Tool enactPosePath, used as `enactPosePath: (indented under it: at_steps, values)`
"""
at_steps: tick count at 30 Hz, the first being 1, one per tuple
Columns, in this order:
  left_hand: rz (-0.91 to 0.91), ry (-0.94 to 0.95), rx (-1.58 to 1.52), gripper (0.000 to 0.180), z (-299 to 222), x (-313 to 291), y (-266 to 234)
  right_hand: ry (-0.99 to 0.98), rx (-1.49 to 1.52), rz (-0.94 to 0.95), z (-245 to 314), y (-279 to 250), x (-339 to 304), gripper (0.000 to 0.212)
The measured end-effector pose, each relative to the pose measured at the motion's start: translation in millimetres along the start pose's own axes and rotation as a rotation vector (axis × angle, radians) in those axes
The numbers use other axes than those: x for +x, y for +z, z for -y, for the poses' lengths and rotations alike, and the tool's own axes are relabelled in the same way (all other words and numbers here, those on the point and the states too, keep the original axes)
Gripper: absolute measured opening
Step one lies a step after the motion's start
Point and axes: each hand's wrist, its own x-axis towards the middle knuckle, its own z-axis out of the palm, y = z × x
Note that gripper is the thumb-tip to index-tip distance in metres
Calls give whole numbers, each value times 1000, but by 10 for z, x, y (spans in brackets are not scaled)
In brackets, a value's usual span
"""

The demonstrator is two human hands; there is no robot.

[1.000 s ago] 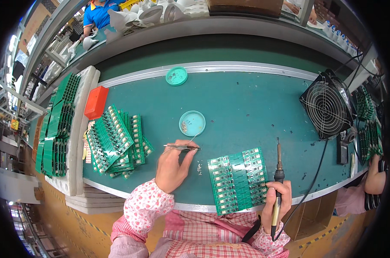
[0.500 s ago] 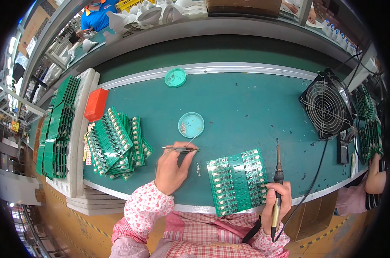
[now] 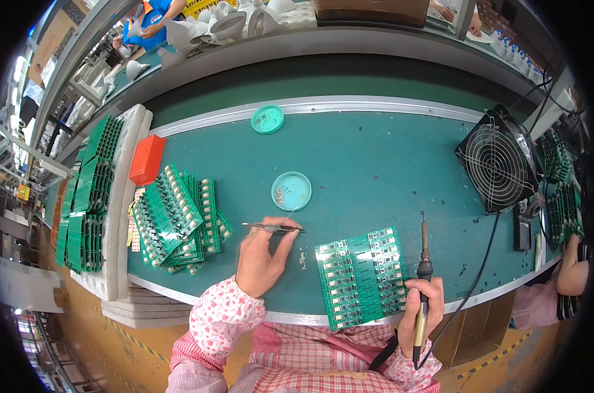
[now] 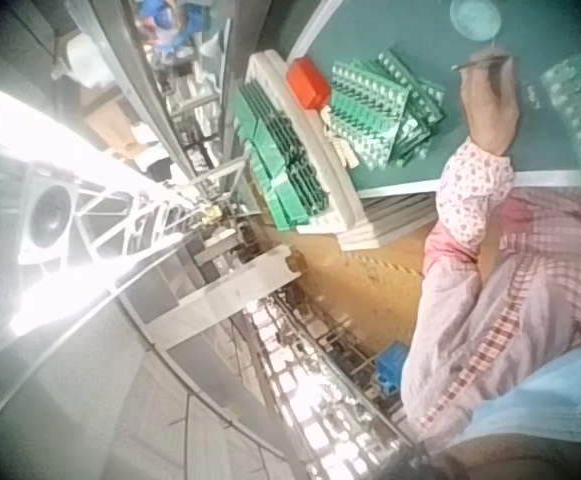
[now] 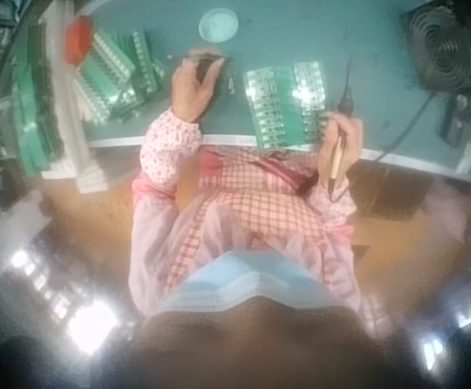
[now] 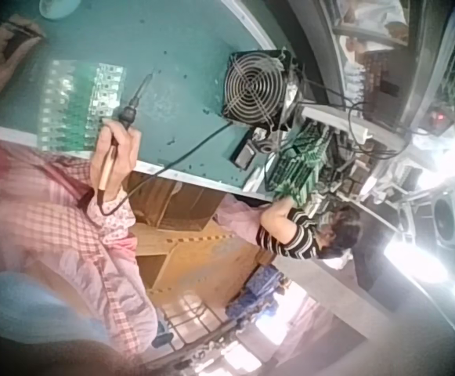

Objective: The person solders components onto a circuit board using a soldering iron and solder wire.

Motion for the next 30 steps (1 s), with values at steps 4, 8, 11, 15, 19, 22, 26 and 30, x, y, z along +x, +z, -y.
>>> enactPosePath:
  at_steps: [4, 8, 11, 15, 19, 22, 26, 30]
  values:
    - [-6, 32, 21, 14, -5, -1, -2, 17, -2, -3, 16, -9, -17, 9]
    - [-33, 9, -36, 15, 20, -12, 3, 17, 8, -13, 23, -4, -15, 8]
    - [-20, 3, -16, 15, 24, -23, 7, 2, 9, -16, -6, 0, -32, 9]
    - [-17, 11, 19, 15, 15, -13, 3, 29, 6, 0, 24, -10, -19, 9]
    - [-14, 13, 32, 15, 14, 30, 17, 22, 2, -5, -7, 15, 7, 9]
    - [-24, 35, 37, 15, 29, 66, 17, 16, 7, -8, -9, 29, 46, 8]
    - [-60, 72, 63, 14, -14, 49, -26, 7, 7, -5, 18, 21, 51, 9]
    - [-85, 87, 90, 9, -23, -65, -11, -82, 5, 13, 77, -34, -33, 17]
